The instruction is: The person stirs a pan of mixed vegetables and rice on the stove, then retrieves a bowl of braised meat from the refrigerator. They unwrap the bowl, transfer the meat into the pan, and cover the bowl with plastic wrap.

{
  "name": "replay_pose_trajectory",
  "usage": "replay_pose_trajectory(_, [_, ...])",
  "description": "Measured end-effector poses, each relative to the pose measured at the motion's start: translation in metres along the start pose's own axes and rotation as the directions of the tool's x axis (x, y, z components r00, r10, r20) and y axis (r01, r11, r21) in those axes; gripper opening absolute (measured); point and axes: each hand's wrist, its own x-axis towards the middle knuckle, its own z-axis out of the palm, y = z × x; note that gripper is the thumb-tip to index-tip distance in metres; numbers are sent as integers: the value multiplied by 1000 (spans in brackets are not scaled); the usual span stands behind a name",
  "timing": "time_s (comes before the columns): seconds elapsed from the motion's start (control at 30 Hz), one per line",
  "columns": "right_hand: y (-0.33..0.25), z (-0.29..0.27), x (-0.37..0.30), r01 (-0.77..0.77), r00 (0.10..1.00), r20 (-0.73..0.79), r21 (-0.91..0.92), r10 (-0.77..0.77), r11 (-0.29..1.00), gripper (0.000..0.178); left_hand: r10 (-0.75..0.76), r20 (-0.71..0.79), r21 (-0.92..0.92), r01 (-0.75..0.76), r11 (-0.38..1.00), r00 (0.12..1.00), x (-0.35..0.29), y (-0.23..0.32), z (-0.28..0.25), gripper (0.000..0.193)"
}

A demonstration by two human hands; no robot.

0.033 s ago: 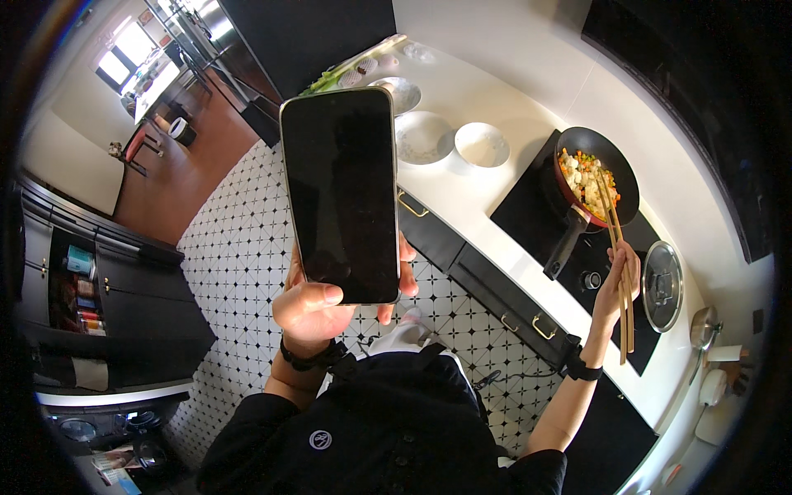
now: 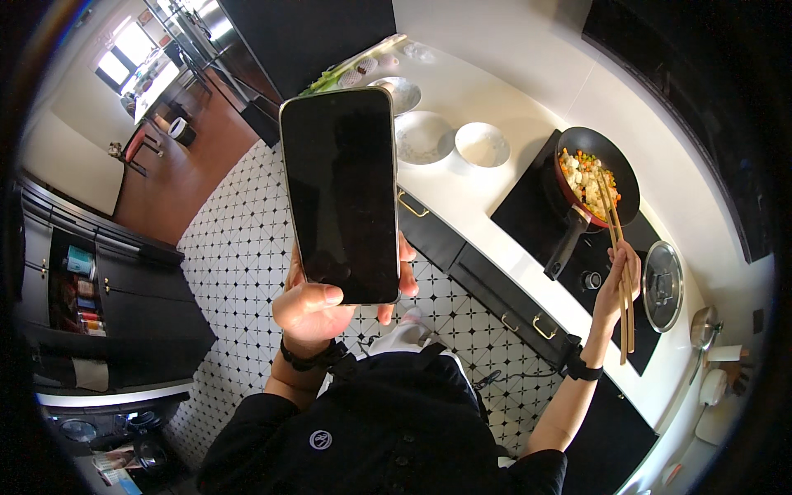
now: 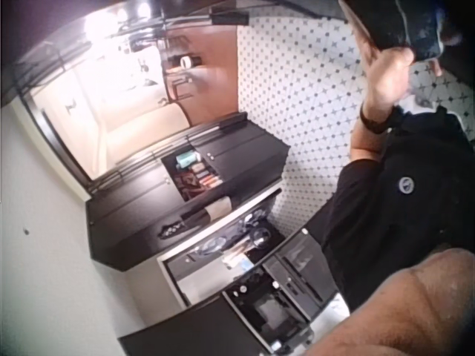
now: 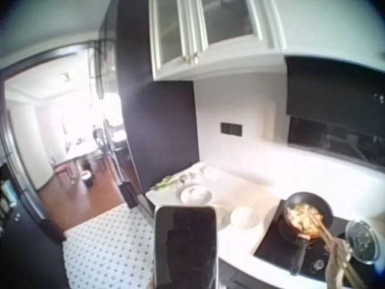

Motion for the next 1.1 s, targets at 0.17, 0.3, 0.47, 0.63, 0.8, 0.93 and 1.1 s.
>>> replay_pose_trajectory(0.17, [-5, 9, 4, -2, 1000, -8, -32, 2, 999, 26, 22, -13, 67, -21, 998, 1000, 6, 4, -13, 81])
replay_pose_trajectory(0.3, [-4, 17, 6, 50, 999, 16, -111, -48, 993, 24, -15, 82, -97, 23, 995, 996, 15, 7, -26, 78])
replay_pose_trajectory(0.47, [-3, 29, 5, 48, 999, 32, -190, -43, 981, 22, -74, -46, -102, 69, 992, 996, 24, 4, -29, 89])
replay_pose_trajectory(0.63, [-6, 44, 6, 121, 993, 33, -253, -117, 960, 19, -97, -78, -50, 93, 994, 992, 37, 6, -38, 89])
replay_pose_trajectory(0.8, [-12, 55, 11, 212, 977, 60, -348, -204, 913, 16, -110, -64, -73, 105, 992, 992, 50, 4, -51, 88])
replay_pose_trajectory(0.93, [-12, 61, 13, 255, 967, 82, -393, -243, 884, 16, -120, -29, -65, 117, 991, 992, 60, 1, -57, 86])
replay_pose_trajectory(1.1, [-9, 65, 12, 266, 964, 105, -428, -245, 864, 15, -128, -6, -53, 127, 990, 992, 67, 0, -60, 86])
